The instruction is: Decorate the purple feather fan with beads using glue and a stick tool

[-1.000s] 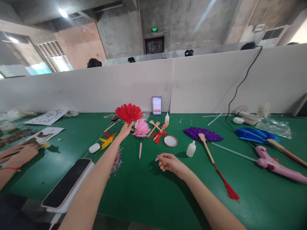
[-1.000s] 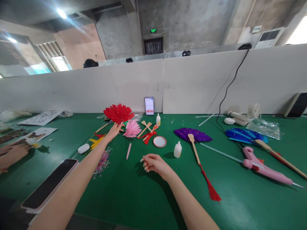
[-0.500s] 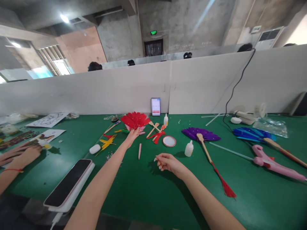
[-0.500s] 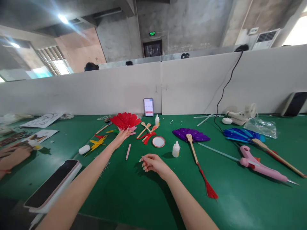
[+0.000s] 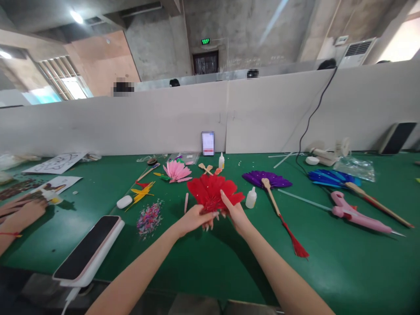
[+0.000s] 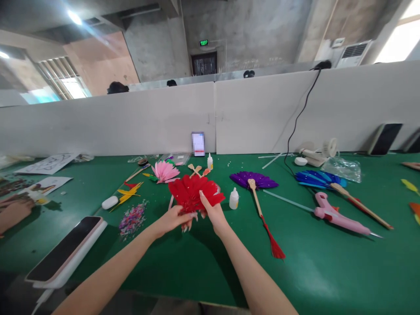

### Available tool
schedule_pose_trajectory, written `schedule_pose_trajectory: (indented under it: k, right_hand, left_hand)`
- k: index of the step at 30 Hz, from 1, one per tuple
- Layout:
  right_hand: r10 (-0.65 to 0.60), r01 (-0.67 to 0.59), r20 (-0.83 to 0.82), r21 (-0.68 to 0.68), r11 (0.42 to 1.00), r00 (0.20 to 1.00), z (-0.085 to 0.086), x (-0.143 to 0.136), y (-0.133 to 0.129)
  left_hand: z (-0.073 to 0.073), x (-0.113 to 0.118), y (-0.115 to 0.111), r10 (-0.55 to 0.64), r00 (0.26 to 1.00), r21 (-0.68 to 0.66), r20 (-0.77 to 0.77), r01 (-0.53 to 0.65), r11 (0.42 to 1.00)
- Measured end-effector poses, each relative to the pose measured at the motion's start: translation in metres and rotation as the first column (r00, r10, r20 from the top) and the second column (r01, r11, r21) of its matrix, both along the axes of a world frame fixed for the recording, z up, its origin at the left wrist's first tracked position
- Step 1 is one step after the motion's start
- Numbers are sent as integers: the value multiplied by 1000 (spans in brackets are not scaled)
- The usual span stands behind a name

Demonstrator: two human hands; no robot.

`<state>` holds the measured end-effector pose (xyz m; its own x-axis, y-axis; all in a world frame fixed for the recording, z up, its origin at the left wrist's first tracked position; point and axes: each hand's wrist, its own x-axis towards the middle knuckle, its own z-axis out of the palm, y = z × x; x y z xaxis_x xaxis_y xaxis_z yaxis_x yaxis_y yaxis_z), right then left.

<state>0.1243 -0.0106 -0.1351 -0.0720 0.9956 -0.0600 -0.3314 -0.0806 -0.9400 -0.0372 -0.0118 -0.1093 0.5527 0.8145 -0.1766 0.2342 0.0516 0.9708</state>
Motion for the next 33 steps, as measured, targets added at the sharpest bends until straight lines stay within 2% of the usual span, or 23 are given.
schedule_pose_trajectory:
  k: [2, 4, 7, 10, 15, 18, 25, 30, 33]
  right_hand:
    - [-43, 42, 25, 35, 998, 999, 1, 1, 0]
    - [-60, 56, 50, 72, 996, 997, 0, 1, 0]
    - [-63, 54, 87, 110, 992, 994, 0, 0, 0]
    - [-71, 58, 110, 115, 992, 991, -2, -1, 1]
    - [-45, 39, 93, 67, 997, 995, -5, -1, 3]
    - [-3, 2, 78, 12, 1000, 997, -7, -2, 4]
    - [-60, 59, 107, 13, 998, 992, -9, 1, 6]
    - [-94, 94, 135, 4, 996, 986, -9, 2, 6]
    - [-84, 85, 162, 1, 996, 983, -10, 3, 6]
  left_hand:
    - [-2, 1, -4, 4, 1000, -4, -29, -4, 1000]
    - [-4, 2, 0, 128, 989, -47, 68, -125, 991]
    - [-5, 8, 10, 309, 902, -164, 303, -271, 949]
    - [-8, 14, 15, 380, 822, -202, 424, -323, 924]
    - [-12, 13, 13, 442, 766, -232, 466, -376, 897]
    - [-12, 7, 14, 512, 736, -243, 442, -452, 859]
    - [-12, 5, 13, 549, 768, -153, 331, -530, 834]
    - [-8, 9, 5, 479, 844, -123, 242, -463, 878]
    - [-7, 6, 3, 453, 863, -136, 224, -432, 891]
